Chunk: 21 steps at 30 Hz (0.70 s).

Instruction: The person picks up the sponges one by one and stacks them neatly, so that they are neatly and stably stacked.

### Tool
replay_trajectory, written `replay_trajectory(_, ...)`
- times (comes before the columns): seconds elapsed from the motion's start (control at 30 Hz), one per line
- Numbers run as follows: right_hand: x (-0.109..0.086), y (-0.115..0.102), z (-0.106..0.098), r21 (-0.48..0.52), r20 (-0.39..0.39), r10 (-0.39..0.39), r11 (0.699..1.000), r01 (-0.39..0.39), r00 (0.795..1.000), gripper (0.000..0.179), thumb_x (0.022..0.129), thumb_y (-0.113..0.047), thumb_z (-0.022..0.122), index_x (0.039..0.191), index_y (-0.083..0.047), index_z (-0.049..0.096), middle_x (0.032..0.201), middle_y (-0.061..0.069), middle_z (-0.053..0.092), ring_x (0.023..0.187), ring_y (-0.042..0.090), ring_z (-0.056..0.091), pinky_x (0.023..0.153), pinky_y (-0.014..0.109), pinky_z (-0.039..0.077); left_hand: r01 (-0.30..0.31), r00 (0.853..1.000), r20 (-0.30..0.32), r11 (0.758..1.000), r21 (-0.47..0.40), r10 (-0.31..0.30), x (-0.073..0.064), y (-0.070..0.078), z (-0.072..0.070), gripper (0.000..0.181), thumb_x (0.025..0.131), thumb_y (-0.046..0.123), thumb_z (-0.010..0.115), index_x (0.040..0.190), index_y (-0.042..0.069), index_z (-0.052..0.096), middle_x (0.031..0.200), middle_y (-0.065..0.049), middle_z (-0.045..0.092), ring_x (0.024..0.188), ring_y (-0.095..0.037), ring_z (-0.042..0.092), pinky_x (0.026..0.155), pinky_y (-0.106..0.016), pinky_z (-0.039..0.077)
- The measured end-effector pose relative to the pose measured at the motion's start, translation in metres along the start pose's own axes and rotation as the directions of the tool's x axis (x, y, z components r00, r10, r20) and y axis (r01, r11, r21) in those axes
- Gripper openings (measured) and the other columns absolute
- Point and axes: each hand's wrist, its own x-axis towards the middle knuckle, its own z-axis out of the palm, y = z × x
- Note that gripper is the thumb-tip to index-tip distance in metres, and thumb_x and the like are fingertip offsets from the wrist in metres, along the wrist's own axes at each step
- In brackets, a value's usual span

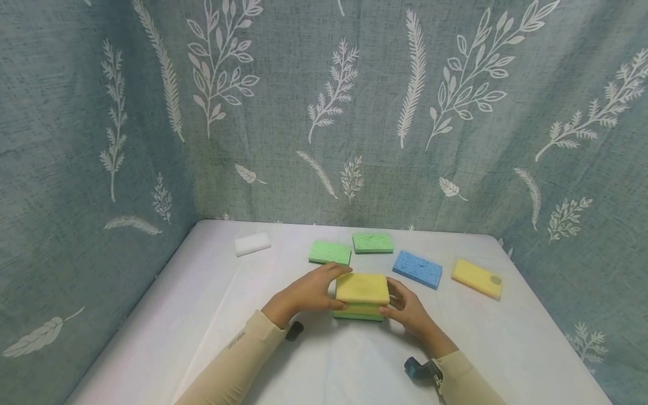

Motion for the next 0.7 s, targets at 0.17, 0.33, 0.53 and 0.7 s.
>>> replay_trajectory(0.17, 0.0009, 0.0012, 0.0001, -0.008, -0.005, 0.001, 1.000, -0.001, 1.000, 0.079, 0.082, -0.018, 0.078, 0.148, -0.004, 0.035, 0.145, 0.018, 0.043, 0.133, 0.036, 0.040, 0.108, 0.045, 0.034, -0.004, 1.000, 0.000, 1.000, -0.002, 0.004, -0.0001, -0.0019, 0.0005, 0.083, 0.078, 0.043, 0.080, 0.147, 0.018, 0.043, 0.144, 0.000, 0.045, 0.132, -0.019, 0.042, 0.106, -0.040, 0.038)
replay_trajectory(0.33, 0.0003, -0.0006, -0.0001, -0.004, -0.015, 0.005, 1.000, -0.005, 1.000, 0.083, 0.081, -0.015, 0.079, 0.149, -0.005, 0.033, 0.146, 0.020, 0.041, 0.134, 0.038, 0.039, 0.107, 0.044, 0.035, 0.005, 1.000, 0.012, 1.000, -0.013, -0.005, 0.0002, -0.0014, -0.0005, 0.083, 0.078, 0.043, 0.080, 0.148, 0.021, 0.041, 0.146, 0.001, 0.043, 0.133, -0.020, 0.041, 0.106, -0.042, 0.038)
replay_trajectory(0.53, 0.0013, 0.0001, -0.0008, 0.022, -0.020, 0.006, 1.000, -0.005, 1.000, 0.081, 0.081, -0.011, 0.079, 0.148, -0.004, 0.034, 0.144, 0.021, 0.042, 0.133, 0.038, 0.040, 0.107, 0.042, 0.036, 0.000, 1.000, 0.014, 1.000, -0.008, 0.000, 0.0015, -0.0010, -0.0013, 0.082, 0.078, 0.041, 0.079, 0.148, 0.021, 0.042, 0.146, 0.000, 0.044, 0.133, -0.021, 0.041, 0.106, -0.043, 0.038)
replay_trajectory(0.7, 0.0012, 0.0041, -0.0012, 0.019, -0.023, -0.002, 1.000, 0.002, 1.000, 0.080, 0.080, -0.013, 0.081, 0.146, -0.005, 0.037, 0.143, 0.020, 0.044, 0.133, 0.037, 0.041, 0.106, 0.039, 0.037, -0.004, 1.000, 0.010, 1.000, -0.013, 0.004, 0.0005, -0.0011, -0.0007, 0.080, 0.078, 0.039, 0.080, 0.147, 0.019, 0.043, 0.146, 0.000, 0.044, 0.133, -0.021, 0.042, 0.106, -0.043, 0.038)
